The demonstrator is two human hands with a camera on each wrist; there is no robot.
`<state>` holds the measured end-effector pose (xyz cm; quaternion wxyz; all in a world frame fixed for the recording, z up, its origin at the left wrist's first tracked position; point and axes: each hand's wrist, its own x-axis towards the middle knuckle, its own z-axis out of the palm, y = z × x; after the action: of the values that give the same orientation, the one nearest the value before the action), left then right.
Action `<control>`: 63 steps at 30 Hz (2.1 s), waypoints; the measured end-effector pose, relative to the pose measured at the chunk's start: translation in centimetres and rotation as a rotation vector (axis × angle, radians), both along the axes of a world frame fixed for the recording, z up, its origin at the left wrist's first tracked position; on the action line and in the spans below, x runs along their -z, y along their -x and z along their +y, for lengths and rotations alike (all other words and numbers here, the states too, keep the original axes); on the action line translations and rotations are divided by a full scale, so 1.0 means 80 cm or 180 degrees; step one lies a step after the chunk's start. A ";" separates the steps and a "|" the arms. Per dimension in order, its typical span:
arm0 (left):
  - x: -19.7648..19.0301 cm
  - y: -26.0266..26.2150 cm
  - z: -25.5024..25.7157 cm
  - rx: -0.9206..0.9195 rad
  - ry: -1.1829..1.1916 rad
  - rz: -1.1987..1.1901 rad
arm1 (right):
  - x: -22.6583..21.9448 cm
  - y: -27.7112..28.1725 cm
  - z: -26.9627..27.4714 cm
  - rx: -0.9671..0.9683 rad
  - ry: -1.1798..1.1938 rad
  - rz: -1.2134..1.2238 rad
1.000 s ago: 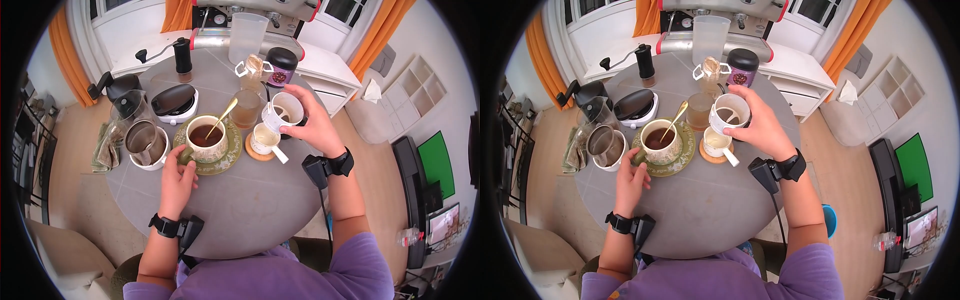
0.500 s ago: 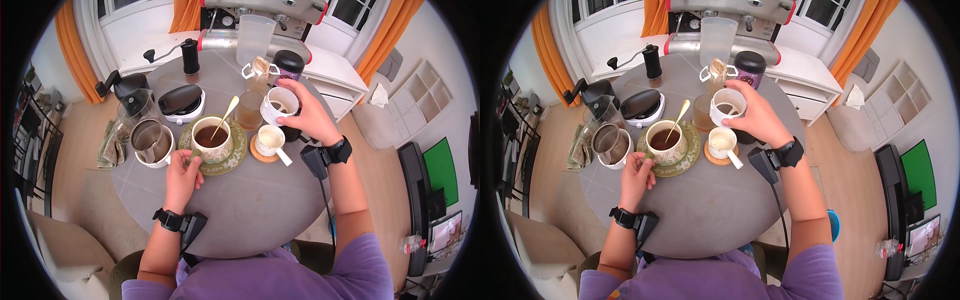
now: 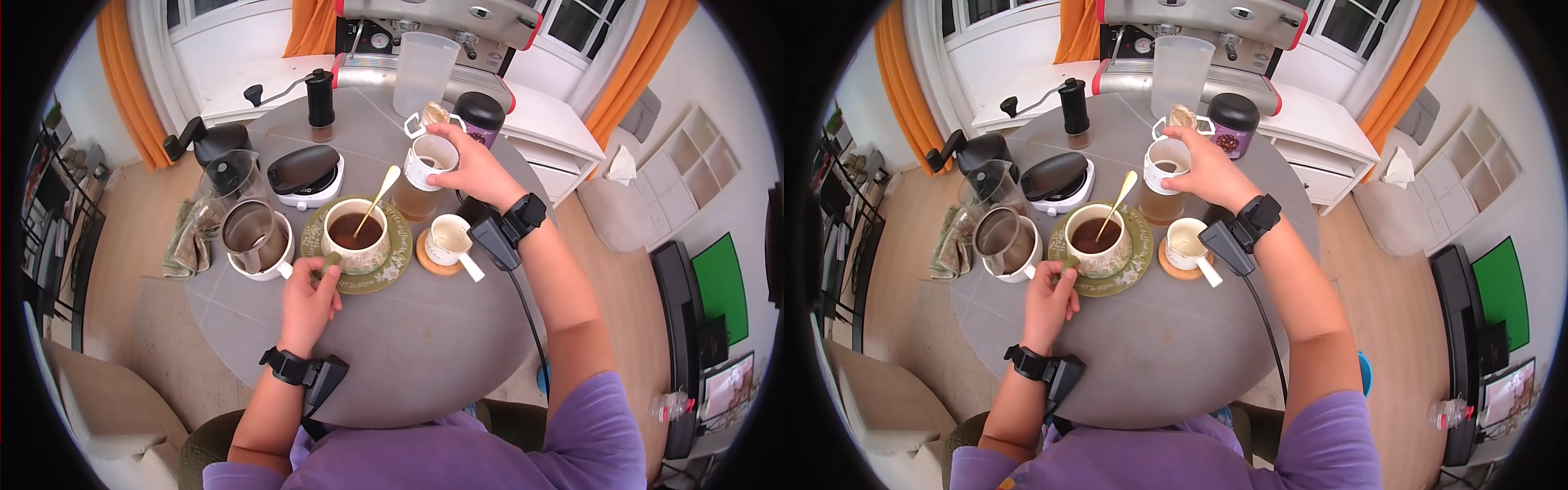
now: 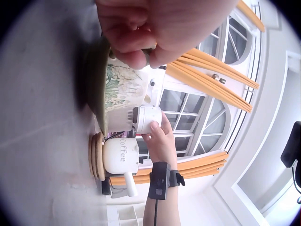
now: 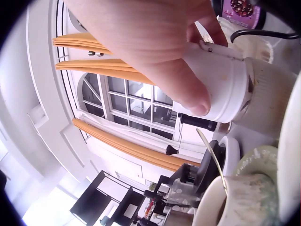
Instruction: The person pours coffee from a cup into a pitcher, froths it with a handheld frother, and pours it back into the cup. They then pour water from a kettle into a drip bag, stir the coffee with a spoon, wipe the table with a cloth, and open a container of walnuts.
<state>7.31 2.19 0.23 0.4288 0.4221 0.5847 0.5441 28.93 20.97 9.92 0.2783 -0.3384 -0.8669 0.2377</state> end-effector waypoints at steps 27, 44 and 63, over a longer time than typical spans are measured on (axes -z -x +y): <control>0.001 0.003 0.010 0.0418 0.0105 -0.0276 | -0.009 0.009 0.010 -0.0129 -0.0378 -0.0525; 0.017 -0.007 0.012 0.0100 -0.0262 -0.1192 | -0.007 0.063 -0.027 -0.1127 -0.2295 -0.1938; -0.033 0.000 0.008 0.0385 -0.0859 -0.0828 | -0.084 0.008 -0.121 -0.0565 -0.1847 -0.1342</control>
<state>7.29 2.85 2.86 0.4722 0.4363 0.4198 0.6407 28.30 11.30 16.65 0.1562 -0.2104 -0.9625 -0.0698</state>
